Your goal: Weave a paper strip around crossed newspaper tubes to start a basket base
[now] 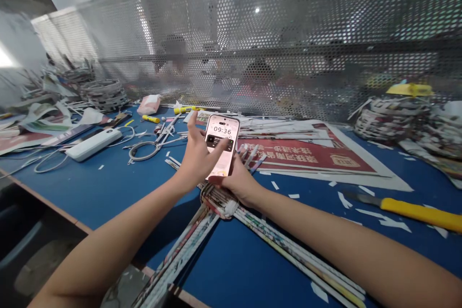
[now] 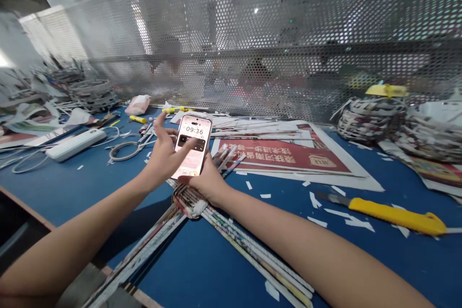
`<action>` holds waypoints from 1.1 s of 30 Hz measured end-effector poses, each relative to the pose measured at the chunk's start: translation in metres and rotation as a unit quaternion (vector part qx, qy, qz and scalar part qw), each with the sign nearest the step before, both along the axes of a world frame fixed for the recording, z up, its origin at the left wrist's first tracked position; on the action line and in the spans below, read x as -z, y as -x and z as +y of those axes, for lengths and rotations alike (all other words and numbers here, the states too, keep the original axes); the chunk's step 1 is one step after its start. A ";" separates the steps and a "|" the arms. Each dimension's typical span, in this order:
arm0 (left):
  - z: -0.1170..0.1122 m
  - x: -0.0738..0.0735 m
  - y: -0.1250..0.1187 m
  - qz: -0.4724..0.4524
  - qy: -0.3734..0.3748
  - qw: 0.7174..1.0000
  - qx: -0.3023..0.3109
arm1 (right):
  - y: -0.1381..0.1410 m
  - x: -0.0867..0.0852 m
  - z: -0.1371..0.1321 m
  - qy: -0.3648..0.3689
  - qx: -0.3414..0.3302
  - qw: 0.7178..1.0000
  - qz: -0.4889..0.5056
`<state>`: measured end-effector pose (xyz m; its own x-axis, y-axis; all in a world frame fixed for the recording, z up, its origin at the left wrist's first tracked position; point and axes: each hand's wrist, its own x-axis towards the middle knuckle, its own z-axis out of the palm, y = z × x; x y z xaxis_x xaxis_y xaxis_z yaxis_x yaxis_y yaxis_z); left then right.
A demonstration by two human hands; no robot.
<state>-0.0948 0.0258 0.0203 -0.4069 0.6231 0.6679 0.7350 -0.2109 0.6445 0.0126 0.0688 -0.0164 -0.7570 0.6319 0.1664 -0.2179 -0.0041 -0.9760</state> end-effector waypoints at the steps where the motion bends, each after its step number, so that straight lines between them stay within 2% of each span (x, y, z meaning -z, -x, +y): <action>1: -0.001 -0.001 0.001 -0.020 0.006 1.000 0.006 | 0.000 0.001 0.001 0.004 0.010 1.000 0.000; 5: -0.002 -0.005 0.008 -0.078 0.014 0.997 0.025 | 0.002 0.003 0.003 -0.012 0.034 0.999 -0.019; 10: -0.001 -0.004 0.014 -0.108 0.022 0.993 0.038 | 0.002 0.004 0.005 -0.037 0.026 0.999 -0.019; 17: 0.000 -0.003 0.016 -0.114 0.022 0.993 0.038 | 0.000 0.003 0.002 -0.014 0.002 1.000 -0.001; 27: 0.001 -0.002 0.017 -0.095 0.020 0.995 0.026 | -0.001 0.000 0.002 -0.044 0.012 0.999 -0.016; 33: 0.000 -0.004 0.014 -0.086 0.028 0.996 0.021 | -0.003 0.000 0.001 -0.014 -0.005 1.000 0.001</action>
